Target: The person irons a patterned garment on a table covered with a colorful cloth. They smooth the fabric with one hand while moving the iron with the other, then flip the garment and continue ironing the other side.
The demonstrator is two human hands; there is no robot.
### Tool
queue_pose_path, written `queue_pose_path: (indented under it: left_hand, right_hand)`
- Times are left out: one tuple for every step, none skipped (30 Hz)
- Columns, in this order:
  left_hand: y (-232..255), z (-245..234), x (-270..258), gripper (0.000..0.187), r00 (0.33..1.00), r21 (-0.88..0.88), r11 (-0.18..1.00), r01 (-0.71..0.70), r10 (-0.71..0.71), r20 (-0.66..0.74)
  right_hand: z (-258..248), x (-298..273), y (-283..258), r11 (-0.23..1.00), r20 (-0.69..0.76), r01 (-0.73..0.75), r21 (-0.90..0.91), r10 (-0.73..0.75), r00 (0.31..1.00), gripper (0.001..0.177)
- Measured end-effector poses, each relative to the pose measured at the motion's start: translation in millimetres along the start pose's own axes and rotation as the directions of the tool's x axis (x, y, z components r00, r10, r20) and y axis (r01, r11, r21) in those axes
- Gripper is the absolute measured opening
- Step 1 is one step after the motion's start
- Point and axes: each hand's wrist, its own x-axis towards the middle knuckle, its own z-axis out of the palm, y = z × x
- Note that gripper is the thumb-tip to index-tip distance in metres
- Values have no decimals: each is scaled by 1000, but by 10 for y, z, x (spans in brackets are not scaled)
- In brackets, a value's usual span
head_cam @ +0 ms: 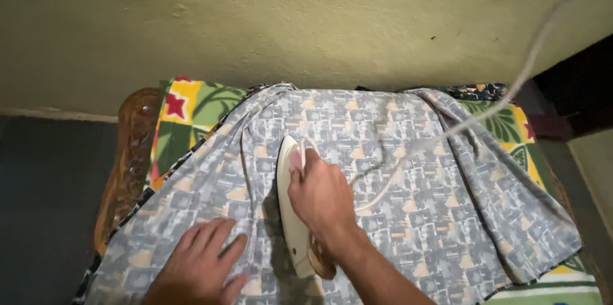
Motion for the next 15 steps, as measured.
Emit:
queue_pose_path:
  left_hand:
    - [-34, 65, -90, 69, 996, 21, 995, -94, 94, -5]
    - [-47, 114, -174, 67, 991, 22, 991, -134, 134, -16]
    - [-54, 137, -239, 65, 984, 25, 985, -173, 173, -26]
    - [-37, 145, -286, 63, 976, 30, 977, -212, 213, -37]
    - [-16, 133, -324, 64, 976, 28, 976, -217, 217, 6]
    - [4, 97, -336, 65, 974, 25, 975, -223, 221, 49]
    - [33, 29, -325, 66, 969, 20, 973, -230, 227, 94]
    - [82, -62, -312, 65, 968, 68, 978, -200, 186, 165]
    - [166, -141, -290, 64, 962, 110, 978, -176, 147, 232]
    - [258, -217, -254, 64, 950, 153, 976, -155, 104, 295]
    - [369, -268, -205, 56, 943, 199, 970, -140, 69, 326]
    - [480, -301, -142, 48, 934, 245, 961, -126, 32, 356]
    - [571, -347, -104, 41, 925, 295, 949, -113, -8, 380]
    - [647, -398, -100, 33, 909, 318, 944, -87, -55, 412]
    - [708, -435, -103, 25, 890, 339, 938, -66, -98, 445]
  right_hand:
    - [0, 1, 10, 1000, 14, 12, -15, -12, 1000, 36]
    - [-2, 0, 18, 999, 29, 24, -29, -23, 999, 36]
    - [-8, -8, 21, 998, 43, 38, -42, -36, 998, 36]
    - [-18, -32, 27, 999, 44, 29, -35, -27, 999, 37]
    - [-16, -68, 28, 999, 47, 22, -27, -21, 999, 39]
    - [-13, -114, 29, 1000, 49, 15, -18, -14, 999, 40]
    - [-11, -170, 26, 1000, 49, 8, -17, -7, 999, 40]
    - [-4, -231, 23, 1000, 49, 2, -17, -1, 999, 40]
    - [-6, -301, 53, 1000, 46, -11, -22, 12, 999, 40]
    - [-7, -356, 82, 1000, 45, -4, -17, 5, 999, 40]
    - [2, -409, 108, 1000, 48, 2, -13, -1, 999, 41]
    - [12, -460, 133, 1000, 51, 7, -10, -7, 999, 42]
    - [20, -500, 143, 1000, 43, 13, -17, -12, 999, 42]
    - [27, -534, 147, 1000, 35, 18, -25, -18, 999, 42]
    - [30, -577, 159, 999, 27, 19, -33, -18, 999, 42]
